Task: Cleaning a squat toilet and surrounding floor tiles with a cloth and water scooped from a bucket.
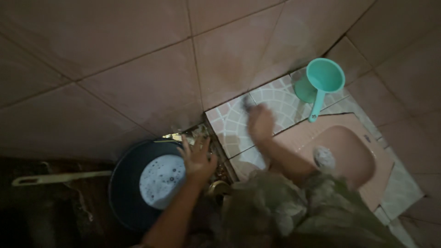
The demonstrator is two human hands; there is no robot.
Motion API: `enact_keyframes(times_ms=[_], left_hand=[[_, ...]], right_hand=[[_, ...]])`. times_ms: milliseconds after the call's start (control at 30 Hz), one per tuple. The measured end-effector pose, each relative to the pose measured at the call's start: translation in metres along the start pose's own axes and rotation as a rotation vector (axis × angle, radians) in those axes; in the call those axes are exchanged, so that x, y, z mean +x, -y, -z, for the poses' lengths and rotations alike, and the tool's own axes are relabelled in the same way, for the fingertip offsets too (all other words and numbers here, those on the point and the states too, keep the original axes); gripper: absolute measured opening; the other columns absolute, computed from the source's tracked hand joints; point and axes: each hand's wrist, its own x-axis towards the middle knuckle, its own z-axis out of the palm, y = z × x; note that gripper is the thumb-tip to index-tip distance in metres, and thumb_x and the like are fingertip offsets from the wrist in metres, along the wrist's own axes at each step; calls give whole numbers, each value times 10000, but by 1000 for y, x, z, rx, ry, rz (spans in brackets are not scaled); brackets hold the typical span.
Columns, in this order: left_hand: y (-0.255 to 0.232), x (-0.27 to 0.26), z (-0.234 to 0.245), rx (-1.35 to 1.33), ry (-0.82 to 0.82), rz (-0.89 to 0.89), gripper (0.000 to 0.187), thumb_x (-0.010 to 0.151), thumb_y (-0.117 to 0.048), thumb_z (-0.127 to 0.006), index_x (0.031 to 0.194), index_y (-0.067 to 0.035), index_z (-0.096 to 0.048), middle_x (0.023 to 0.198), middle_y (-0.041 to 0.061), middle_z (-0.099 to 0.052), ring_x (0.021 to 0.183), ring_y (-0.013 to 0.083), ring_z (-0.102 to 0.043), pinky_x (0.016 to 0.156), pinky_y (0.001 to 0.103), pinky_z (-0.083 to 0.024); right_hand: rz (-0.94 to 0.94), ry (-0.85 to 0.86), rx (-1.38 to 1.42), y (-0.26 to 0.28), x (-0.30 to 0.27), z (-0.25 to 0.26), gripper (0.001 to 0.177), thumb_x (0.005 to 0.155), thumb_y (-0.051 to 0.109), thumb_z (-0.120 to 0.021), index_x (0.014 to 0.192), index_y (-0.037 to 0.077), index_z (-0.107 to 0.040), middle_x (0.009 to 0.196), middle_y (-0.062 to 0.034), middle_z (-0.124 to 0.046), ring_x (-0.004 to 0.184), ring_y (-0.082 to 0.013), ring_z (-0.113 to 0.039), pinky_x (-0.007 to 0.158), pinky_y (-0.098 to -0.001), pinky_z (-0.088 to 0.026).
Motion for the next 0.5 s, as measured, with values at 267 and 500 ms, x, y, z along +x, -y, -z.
enact_keyframes(times_ms=[267,500], left_hand=[[-2,-3,1,9,5,26,604,818,-342,-657,1374,-112,-614,1529,156,-459,1513,549,-89,1148,773,-65],[3,5,-8,77,31,53,632,812,-371,-644,1400,-145,-591,1551,119,-430,1520,525,-85,1156,762,-67]], right_hand=[[352,218,259,-6,-45,9,208,834,89,-598,1029,77,-669,974,-153,-648,884,-377,-627,769,-542,-500],[-51,197,-93,-17,-35,24,219,891,184,-615,1073,92,-693,1020,-188,-669,881,-409,-644,712,-563,-491]])
